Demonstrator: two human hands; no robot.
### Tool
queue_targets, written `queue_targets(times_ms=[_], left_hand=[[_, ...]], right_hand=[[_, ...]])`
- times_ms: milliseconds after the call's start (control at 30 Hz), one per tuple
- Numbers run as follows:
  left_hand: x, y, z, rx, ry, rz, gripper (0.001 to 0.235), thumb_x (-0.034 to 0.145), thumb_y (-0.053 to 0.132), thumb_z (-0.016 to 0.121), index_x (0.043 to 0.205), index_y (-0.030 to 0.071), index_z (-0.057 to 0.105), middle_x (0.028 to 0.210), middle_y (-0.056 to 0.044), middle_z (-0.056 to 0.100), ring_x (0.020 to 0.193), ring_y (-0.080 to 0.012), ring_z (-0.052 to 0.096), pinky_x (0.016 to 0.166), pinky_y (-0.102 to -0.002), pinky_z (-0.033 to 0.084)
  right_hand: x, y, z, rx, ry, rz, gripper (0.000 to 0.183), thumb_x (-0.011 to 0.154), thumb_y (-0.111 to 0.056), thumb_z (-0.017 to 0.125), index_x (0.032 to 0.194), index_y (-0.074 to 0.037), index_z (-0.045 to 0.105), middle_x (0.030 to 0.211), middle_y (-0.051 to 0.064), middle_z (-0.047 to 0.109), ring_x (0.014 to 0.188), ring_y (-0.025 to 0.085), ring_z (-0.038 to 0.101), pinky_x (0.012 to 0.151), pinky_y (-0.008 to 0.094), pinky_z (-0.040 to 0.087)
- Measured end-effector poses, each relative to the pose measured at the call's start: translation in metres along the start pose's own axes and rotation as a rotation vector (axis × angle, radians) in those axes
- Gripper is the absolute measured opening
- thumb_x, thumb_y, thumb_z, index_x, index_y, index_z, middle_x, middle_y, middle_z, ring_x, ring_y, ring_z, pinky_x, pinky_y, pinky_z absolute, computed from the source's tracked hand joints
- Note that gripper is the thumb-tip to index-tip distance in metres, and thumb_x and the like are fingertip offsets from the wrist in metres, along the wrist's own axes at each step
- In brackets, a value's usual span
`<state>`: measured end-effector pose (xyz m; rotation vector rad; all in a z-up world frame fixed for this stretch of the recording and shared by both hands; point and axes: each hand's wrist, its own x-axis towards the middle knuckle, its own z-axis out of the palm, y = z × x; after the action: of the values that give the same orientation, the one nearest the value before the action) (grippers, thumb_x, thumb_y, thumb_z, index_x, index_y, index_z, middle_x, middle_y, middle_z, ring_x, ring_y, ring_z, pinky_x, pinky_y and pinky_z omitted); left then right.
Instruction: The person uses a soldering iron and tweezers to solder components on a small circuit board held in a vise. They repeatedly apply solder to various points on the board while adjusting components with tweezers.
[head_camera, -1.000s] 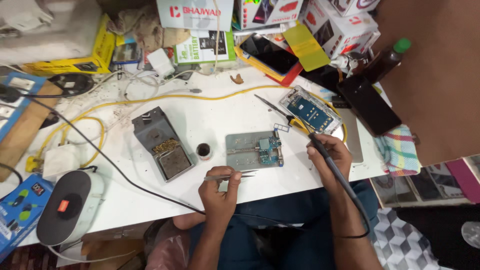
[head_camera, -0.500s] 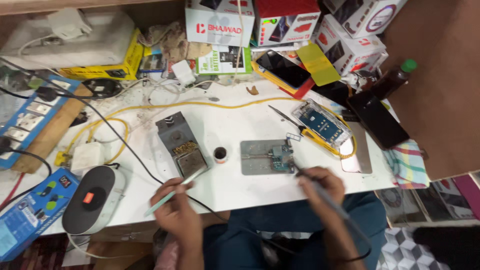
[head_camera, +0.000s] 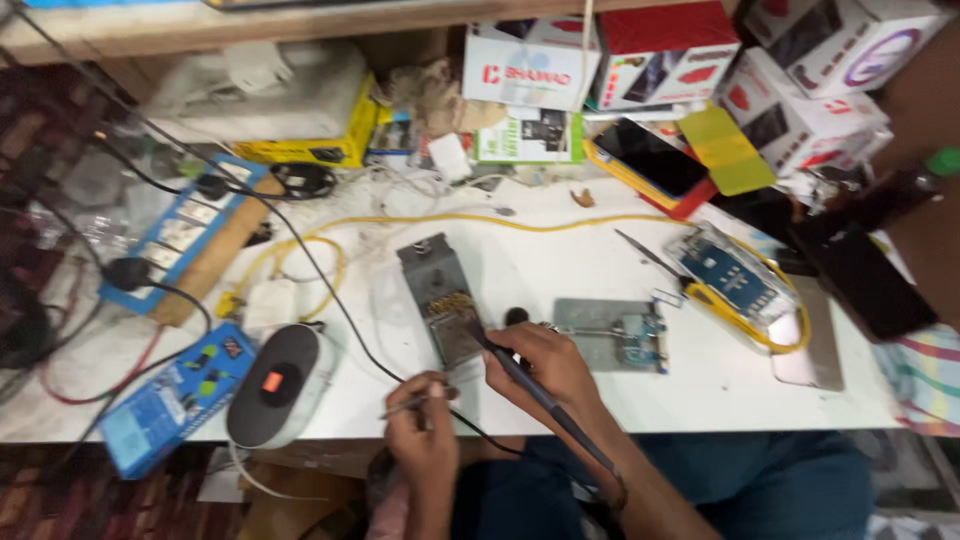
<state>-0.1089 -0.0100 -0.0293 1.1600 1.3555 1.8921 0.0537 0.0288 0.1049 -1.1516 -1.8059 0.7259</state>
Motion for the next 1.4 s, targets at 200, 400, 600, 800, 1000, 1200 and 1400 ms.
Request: queue_targets(times_ms=[200, 400, 600, 800, 1000, 1200, 1400], left_hand=[[0.006, 0.014, 0.005, 0.126, -0.038, -0.066, 0.014, 0.098, 0.007, 0.064, 0.106, -0.004, 0.059, 0.104, -0.018, 0.078, 0.089, -0.0172, 0.075, 0.076, -0.026, 0.060], [0.011, 0.017, 0.005, 0.139, -0.051, -0.053, 0.016, 0.099, 0.010, 0.064, 0.106, -0.003, 0.058, 0.101, -0.016, 0.079, 0.086, -0.0145, 0.076, 0.074, -0.025, 0.060], [0.011, 0.014, 0.005, 0.223, 0.001, -0.220, 0.017, 0.098, 0.009, 0.064, 0.108, -0.003, 0.057, 0.092, -0.018, 0.079, 0.081, -0.0158, 0.075, 0.066, -0.025, 0.057], [0.012, 0.018, 0.005, 0.103, -0.049, -0.124, 0.015, 0.100, 0.009, 0.061, 0.107, -0.003, 0.054, 0.100, -0.015, 0.079, 0.085, -0.0135, 0.076, 0.071, -0.023, 0.059], [0.012, 0.019, 0.005, 0.220, -0.040, -0.160, 0.016, 0.098, 0.009, 0.063, 0.107, -0.002, 0.056, 0.096, -0.015, 0.079, 0.080, -0.0139, 0.075, 0.064, -0.024, 0.055], [0.011, 0.011, 0.003, 0.123, -0.042, -0.099, 0.016, 0.100, 0.011, 0.063, 0.108, -0.002, 0.056, 0.095, -0.014, 0.078, 0.080, -0.0123, 0.072, 0.067, -0.023, 0.056], [0.013, 0.011, 0.002, 0.201, -0.022, -0.133, 0.018, 0.098, 0.011, 0.065, 0.108, -0.001, 0.056, 0.088, -0.015, 0.078, 0.077, -0.0127, 0.073, 0.065, -0.024, 0.056]], right_hand=[[0.023, 0.004, 0.019, -0.109, -0.032, -0.119, 0.035, 0.082, -0.013, 0.078, 0.113, 0.002, 0.071, 0.089, 0.018, 0.071, 0.084, 0.036, 0.069, 0.075, 0.040, 0.055], [0.018, -0.002, 0.012, -0.089, -0.123, -0.029, 0.040, 0.077, -0.011, 0.079, 0.115, 0.000, 0.070, 0.095, 0.016, 0.069, 0.089, 0.036, 0.069, 0.077, 0.040, 0.055], [0.025, 0.004, 0.023, -0.141, -0.145, -0.054, 0.046, 0.070, -0.007, 0.081, 0.115, -0.006, 0.073, 0.110, 0.014, 0.066, 0.097, 0.035, 0.067, 0.082, 0.039, 0.056], [0.012, 0.008, 0.026, -0.194, -0.170, -0.049, 0.045, 0.071, -0.003, 0.079, 0.115, -0.009, 0.075, 0.112, 0.013, 0.066, 0.098, 0.033, 0.068, 0.082, 0.038, 0.056], [0.017, 0.013, 0.026, -0.108, -0.133, -0.010, 0.042, 0.075, -0.004, 0.077, 0.117, -0.006, 0.074, 0.111, 0.014, 0.068, 0.097, 0.031, 0.069, 0.081, 0.036, 0.057], [0.014, 0.013, 0.019, -0.015, -0.050, -0.065, 0.035, 0.080, -0.010, 0.076, 0.114, -0.002, 0.074, 0.095, 0.015, 0.073, 0.083, 0.028, 0.073, 0.071, 0.033, 0.058], [0.030, 0.005, 0.024, -0.029, 0.086, 0.162, 0.021, 0.087, -0.019, 0.074, 0.096, 0.000, 0.076, 0.076, 0.018, 0.073, 0.062, 0.027, 0.072, 0.058, 0.035, 0.055]])
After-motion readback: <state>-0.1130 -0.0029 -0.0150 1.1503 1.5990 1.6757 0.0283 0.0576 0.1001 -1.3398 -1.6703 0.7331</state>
